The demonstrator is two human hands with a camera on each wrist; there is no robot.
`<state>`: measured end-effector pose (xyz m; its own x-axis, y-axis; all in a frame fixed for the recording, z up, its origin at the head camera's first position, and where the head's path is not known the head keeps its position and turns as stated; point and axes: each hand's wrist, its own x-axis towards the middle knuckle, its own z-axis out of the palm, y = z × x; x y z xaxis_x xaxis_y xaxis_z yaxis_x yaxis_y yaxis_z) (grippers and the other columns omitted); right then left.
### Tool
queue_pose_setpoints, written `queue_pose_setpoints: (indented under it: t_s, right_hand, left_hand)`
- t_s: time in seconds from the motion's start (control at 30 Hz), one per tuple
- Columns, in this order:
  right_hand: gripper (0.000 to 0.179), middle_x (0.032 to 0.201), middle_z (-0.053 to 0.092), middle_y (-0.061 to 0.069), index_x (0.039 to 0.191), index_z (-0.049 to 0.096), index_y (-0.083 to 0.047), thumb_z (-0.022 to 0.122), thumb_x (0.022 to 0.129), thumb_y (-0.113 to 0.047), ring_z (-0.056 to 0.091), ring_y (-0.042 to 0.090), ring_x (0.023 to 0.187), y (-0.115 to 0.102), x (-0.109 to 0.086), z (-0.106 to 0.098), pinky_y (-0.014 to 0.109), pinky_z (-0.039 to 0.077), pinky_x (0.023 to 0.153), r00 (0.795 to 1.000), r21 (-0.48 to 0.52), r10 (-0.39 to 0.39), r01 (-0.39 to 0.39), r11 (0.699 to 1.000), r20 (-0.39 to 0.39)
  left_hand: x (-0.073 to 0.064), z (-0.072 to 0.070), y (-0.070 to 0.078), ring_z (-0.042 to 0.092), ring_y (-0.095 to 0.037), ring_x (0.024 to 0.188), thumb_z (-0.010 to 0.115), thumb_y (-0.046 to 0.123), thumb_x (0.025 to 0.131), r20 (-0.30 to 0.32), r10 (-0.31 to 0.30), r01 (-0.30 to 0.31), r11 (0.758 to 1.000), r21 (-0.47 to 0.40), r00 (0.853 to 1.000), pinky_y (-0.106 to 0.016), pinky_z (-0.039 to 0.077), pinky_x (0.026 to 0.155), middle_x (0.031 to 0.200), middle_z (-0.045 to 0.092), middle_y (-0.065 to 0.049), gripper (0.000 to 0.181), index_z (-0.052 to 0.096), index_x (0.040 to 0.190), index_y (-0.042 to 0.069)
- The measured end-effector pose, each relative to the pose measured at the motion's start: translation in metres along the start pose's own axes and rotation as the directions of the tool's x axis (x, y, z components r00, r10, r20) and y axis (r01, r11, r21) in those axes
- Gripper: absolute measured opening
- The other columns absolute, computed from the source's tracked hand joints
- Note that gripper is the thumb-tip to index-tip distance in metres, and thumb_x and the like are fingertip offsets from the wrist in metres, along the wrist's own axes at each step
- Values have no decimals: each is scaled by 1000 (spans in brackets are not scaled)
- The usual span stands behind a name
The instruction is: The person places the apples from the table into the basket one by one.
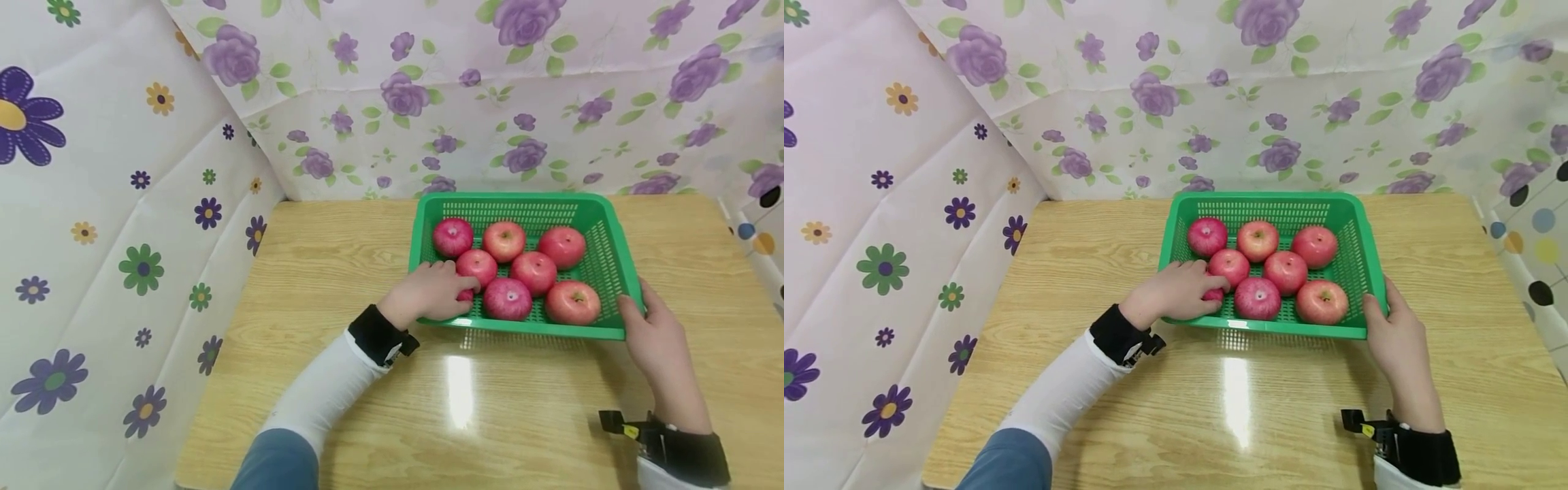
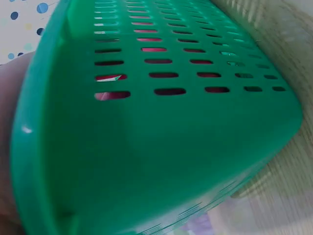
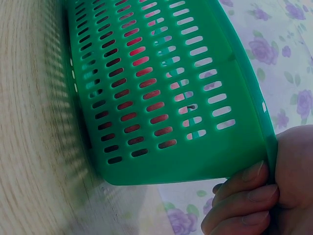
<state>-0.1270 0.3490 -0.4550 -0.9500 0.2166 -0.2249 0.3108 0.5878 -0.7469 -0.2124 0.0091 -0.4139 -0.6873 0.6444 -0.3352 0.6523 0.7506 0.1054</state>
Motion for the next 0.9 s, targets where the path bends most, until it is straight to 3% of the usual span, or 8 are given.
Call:
queue_pose_setpoints:
  t_s: [0.27, 0.53, 0.67, 0.77, 0.83, 0.9]
  right_hand:
    - [70, 157, 17, 28, 159, 2, -22, 24, 103, -57, 19, 51, 137, -2, 4, 0, 78, 26, 97, 1000, -10, 2, -2, 1000, 16]
    - [69, 156, 20, 31, 159, 2, -22, 24, 104, -56, 21, 52, 135, -4, 10, 0, 78, 28, 94, 1000, -35, -13, 13, 999, 24]
    - [69, 156, 19, 31, 159, 4, -25, 26, 103, -59, 23, 54, 134, -1, 12, -2, 78, 29, 94, 1000, -48, -10, 11, 999, 28]
    - [71, 155, 16, 33, 158, 2, -28, 26, 102, -62, 24, 56, 132, 3, 13, -6, 78, 30, 92, 999, -56, -13, 16, 998, 49]
    - [70, 147, 29, 38, 158, -1, -29, 23, 102, -63, 41, 54, 120, 7, 13, -12, 70, 43, 83, 995, -62, -38, 44, 997, 91]
    - [68, 131, 45, 39, 158, -6, -26, 16, 103, -61, 55, 47, 104, 14, 14, -20, 59, 50, 73, 981, -48, -75, 85, 995, 178]
  left_hand:
    - [9, 1, 0, 39, -30, 124, 46, 53, 98, 77, -60, 63, 998, -33, 995, -49, 36, 104, 132, 45, -11, 39, 50, 134, 39]
    - [14, 4, -3, 35, -28, 127, 48, 64, 94, 71, -86, 90, 995, -52, 994, -45, 38, 104, 141, 37, -13, 48, 48, 137, 45]
    - [9, 3, -5, 35, -30, 129, 52, 61, 94, -7, -70, 69, 997, -32, 998, -46, 43, 100, 150, 29, -16, 49, 49, 139, 42]
    - [1, 0, -10, 38, -29, 125, 55, 58, 94, -117, -27, 24, 999, -33, 993, -45, 45, 96, 149, 29, -15, 54, 46, 143, 38]
    - [-7, -2, -16, 39, -25, 121, 56, 54, 94, -233, 15, -32, 997, -69, 972, -43, 46, 96, 145, 33, -13, 58, 43, 146, 34]
    - [-18, -1, -27, 40, -24, 122, 57, 50, 95, -371, 33, -84, 989, -123, 928, -43, 44, 99, 144, 34, -13, 60, 41, 148, 28]
